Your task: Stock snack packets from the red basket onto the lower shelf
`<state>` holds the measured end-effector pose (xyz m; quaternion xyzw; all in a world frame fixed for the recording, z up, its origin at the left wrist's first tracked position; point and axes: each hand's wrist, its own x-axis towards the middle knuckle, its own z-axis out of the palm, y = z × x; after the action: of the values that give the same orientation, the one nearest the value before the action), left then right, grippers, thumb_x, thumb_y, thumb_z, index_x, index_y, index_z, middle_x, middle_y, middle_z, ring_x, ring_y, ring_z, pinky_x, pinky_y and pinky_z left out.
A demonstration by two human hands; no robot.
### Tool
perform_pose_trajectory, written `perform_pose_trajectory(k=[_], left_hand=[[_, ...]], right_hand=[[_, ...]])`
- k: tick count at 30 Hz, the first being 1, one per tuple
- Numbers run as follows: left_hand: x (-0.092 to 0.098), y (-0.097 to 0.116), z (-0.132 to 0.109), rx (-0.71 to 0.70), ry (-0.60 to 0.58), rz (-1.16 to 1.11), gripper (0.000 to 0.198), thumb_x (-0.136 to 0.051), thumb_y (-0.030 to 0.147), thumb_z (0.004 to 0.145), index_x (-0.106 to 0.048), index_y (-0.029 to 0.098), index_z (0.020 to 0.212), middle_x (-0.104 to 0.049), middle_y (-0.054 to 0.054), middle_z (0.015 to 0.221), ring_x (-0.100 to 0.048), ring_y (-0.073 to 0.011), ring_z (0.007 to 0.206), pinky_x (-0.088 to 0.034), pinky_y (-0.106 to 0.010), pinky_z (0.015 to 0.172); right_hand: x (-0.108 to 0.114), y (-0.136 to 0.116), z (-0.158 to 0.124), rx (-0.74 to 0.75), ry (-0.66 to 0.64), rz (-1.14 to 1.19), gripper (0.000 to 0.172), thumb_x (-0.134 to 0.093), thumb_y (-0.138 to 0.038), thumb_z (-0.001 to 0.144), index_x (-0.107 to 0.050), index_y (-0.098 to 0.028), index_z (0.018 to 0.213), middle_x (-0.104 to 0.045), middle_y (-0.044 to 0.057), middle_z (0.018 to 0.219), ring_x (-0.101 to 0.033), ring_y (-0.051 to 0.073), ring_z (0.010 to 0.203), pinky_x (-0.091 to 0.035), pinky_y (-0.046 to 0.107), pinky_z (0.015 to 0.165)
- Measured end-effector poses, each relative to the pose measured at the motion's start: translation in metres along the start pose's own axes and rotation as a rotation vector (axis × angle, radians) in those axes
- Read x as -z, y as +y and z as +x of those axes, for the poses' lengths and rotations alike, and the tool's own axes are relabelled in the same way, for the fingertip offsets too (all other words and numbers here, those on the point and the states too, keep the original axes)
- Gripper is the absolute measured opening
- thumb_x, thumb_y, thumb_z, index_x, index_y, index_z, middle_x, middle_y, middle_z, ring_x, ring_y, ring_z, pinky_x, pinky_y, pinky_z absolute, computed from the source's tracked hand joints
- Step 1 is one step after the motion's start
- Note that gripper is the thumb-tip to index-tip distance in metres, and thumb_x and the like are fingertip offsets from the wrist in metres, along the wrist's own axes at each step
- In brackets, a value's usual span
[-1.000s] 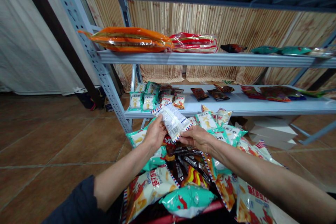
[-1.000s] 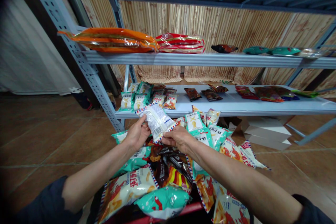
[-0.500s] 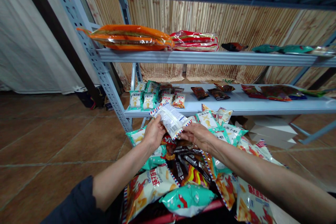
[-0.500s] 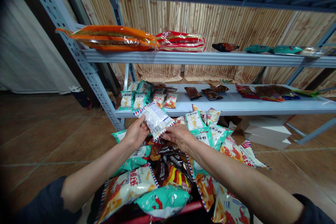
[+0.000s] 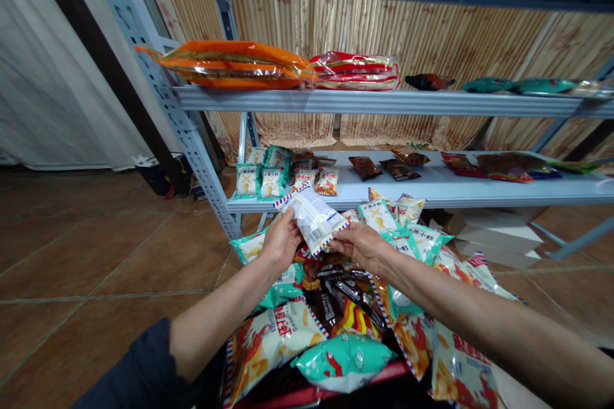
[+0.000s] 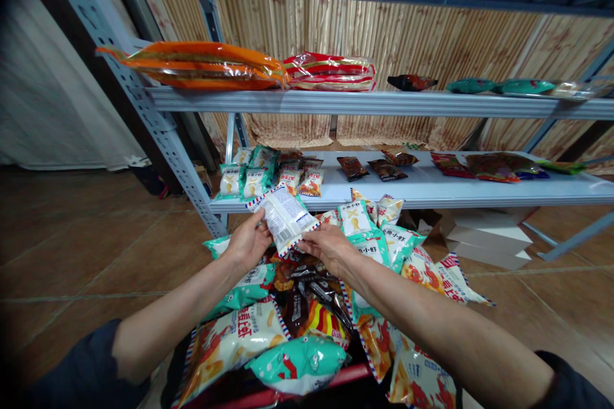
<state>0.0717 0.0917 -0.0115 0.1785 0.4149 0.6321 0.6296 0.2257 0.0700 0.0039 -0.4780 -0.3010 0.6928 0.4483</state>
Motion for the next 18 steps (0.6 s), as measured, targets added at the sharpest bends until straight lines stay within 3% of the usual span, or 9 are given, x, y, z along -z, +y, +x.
perform_pose_trajectory(k=[7, 18], left_hand=[[0.0004, -0.0004, 0.0015, 0.009, 0.007, 0.032, 0.010, -0.053, 0.024, 0.082, -0.057, 0.014, 0.081, -0.063, -0.002, 0.066, -0.060, -0.0117, 0.057, -0.048, -0.025, 0.058], [0.0063, -0.0028, 0.0023, 0.058, -0.071, 0.122, 0.013, -0.059, 0.024, 0.078, -0.057, 0.015, 0.086, -0.066, -0.007, 0.081, -0.062, -0.0144, 0.066, -0.051, -0.031, 0.065]], right_hand=[[0.0018, -0.0013, -0.0033, -0.065, 0.021, -0.055, 0.010, -0.059, -0.002, 0.070, -0.058, -0.010, 0.076, -0.066, 0.004, 0.063, -0.060, 0.009, 0.050, -0.051, 0.014, 0.047], [-0.0004, 0.0033, -0.0039, 0.122, 0.054, -0.082, 0.016, -0.060, -0.004, 0.059, -0.053, -0.015, 0.069, -0.062, -0.001, 0.071, -0.060, 0.009, 0.065, -0.055, 0.022, 0.064]])
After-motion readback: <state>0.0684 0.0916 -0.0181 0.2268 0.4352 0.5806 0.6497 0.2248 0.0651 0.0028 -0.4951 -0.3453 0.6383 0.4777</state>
